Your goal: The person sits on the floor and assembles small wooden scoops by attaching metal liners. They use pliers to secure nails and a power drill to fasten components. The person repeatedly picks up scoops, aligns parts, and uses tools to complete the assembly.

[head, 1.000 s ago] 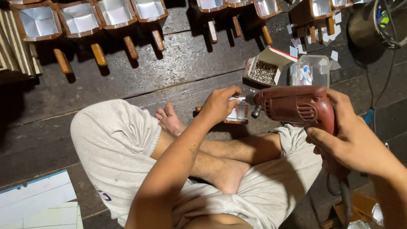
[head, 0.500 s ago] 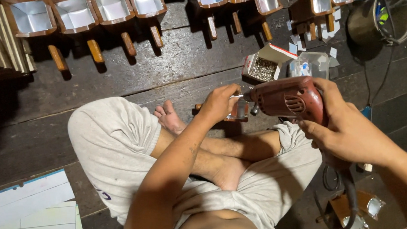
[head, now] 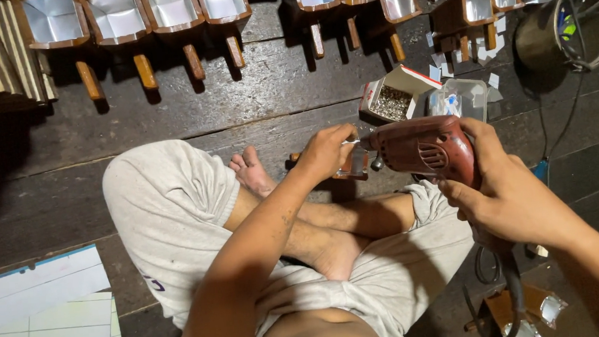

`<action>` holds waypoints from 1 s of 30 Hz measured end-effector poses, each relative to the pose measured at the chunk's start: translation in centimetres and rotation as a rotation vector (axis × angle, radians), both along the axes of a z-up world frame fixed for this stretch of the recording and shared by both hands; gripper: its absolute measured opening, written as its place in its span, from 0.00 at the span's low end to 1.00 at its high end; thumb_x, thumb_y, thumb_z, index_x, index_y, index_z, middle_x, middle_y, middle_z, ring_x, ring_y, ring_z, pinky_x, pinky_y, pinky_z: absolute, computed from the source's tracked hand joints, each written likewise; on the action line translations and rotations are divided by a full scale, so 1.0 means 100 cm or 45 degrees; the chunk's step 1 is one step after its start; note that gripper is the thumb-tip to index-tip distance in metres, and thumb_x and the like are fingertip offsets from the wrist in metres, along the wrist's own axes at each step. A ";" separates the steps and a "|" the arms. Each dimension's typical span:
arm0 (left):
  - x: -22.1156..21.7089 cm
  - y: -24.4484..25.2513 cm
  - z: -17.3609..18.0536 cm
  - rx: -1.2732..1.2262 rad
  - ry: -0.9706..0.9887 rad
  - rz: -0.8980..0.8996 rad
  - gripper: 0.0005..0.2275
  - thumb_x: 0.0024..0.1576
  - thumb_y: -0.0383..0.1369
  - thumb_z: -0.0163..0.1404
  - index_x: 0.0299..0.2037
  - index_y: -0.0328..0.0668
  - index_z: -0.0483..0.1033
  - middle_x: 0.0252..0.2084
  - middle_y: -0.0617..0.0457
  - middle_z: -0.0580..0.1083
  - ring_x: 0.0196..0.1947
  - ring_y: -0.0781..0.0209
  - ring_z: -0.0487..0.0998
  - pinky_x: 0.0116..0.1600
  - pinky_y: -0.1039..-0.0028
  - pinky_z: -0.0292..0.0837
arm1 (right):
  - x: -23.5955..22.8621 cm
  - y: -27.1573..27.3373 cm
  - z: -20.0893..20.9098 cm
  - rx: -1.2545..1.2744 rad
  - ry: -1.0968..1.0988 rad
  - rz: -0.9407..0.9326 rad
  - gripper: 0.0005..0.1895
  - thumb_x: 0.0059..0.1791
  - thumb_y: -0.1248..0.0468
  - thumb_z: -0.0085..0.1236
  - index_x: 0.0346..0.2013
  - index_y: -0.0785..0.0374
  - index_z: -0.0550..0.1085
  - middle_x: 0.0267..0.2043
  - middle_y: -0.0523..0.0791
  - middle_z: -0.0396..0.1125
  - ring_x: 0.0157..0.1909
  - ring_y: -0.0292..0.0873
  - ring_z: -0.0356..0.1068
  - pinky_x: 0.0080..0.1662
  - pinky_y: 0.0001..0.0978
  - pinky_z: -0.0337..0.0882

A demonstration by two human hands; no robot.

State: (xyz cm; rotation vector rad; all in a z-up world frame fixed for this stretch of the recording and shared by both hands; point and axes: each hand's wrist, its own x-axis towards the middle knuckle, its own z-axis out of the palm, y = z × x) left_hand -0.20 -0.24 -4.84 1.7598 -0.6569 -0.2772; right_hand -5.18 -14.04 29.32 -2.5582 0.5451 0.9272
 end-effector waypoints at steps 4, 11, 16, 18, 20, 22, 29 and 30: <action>0.000 0.001 0.001 0.004 0.011 0.007 0.10 0.56 0.23 0.58 0.45 0.39 0.74 0.37 0.47 0.77 0.33 0.52 0.78 0.37 0.63 0.78 | 0.001 0.007 0.003 -0.038 0.052 -0.030 0.41 0.47 0.59 0.56 0.71 0.47 0.49 0.53 0.48 0.76 0.47 0.54 0.79 0.56 0.45 0.72; -0.001 0.003 0.007 0.044 0.090 -0.002 0.08 0.57 0.27 0.58 0.45 0.41 0.75 0.37 0.49 0.77 0.35 0.55 0.78 0.41 0.65 0.79 | -0.024 0.003 0.021 -0.041 -0.147 -0.290 0.43 0.44 0.65 0.59 0.72 0.46 0.54 0.56 0.52 0.71 0.33 0.56 0.81 0.46 0.44 0.76; -0.001 0.001 -0.004 -0.031 -0.023 0.049 0.09 0.55 0.26 0.60 0.42 0.42 0.74 0.36 0.49 0.78 0.34 0.54 0.78 0.40 0.65 0.73 | -0.120 -0.066 0.019 0.036 -0.749 -0.249 0.43 0.43 0.70 0.55 0.72 0.72 0.53 0.70 0.59 0.52 0.66 0.55 0.56 0.65 0.46 0.56; -0.002 0.001 -0.007 -0.052 -0.027 0.056 0.09 0.55 0.26 0.59 0.42 0.43 0.73 0.35 0.50 0.77 0.33 0.54 0.76 0.38 0.66 0.70 | -0.177 -0.107 -0.002 0.109 -0.936 -0.427 0.42 0.44 0.78 0.52 0.72 0.79 0.50 0.68 0.64 0.53 0.64 0.58 0.57 0.63 0.48 0.58; 0.000 0.000 -0.010 -0.100 -0.077 0.063 0.09 0.55 0.25 0.60 0.43 0.41 0.75 0.38 0.49 0.79 0.36 0.54 0.79 0.42 0.67 0.72 | -0.250 -0.168 -0.040 0.104 -1.136 -0.726 0.39 0.51 0.72 0.51 0.78 0.71 0.54 0.66 0.62 0.58 0.61 0.56 0.60 0.62 0.43 0.62; 0.000 0.001 -0.002 -0.054 -0.017 0.035 0.09 0.56 0.26 0.59 0.44 0.41 0.75 0.40 0.49 0.79 0.39 0.54 0.79 0.45 0.67 0.73 | -0.310 -0.175 -0.086 0.062 -1.178 -1.049 0.33 0.55 0.69 0.49 0.76 0.66 0.56 0.62 0.57 0.61 0.54 0.50 0.64 0.53 0.40 0.66; 0.000 0.004 0.007 0.036 0.001 0.016 0.10 0.57 0.27 0.59 0.46 0.41 0.74 0.42 0.49 0.79 0.40 0.54 0.79 0.45 0.66 0.73 | -0.561 -0.247 -0.325 2.011 -1.029 -1.566 0.44 0.60 0.56 0.63 0.78 0.61 0.43 0.58 0.58 0.66 0.47 0.44 0.75 0.48 0.30 0.78; 0.000 0.004 0.005 0.039 0.003 0.009 0.10 0.57 0.27 0.59 0.46 0.41 0.74 0.42 0.49 0.79 0.40 0.54 0.79 0.45 0.66 0.73 | -0.562 -0.237 -0.340 2.010 -1.032 -1.574 0.44 0.60 0.56 0.63 0.78 0.61 0.43 0.58 0.58 0.66 0.47 0.44 0.75 0.48 0.30 0.78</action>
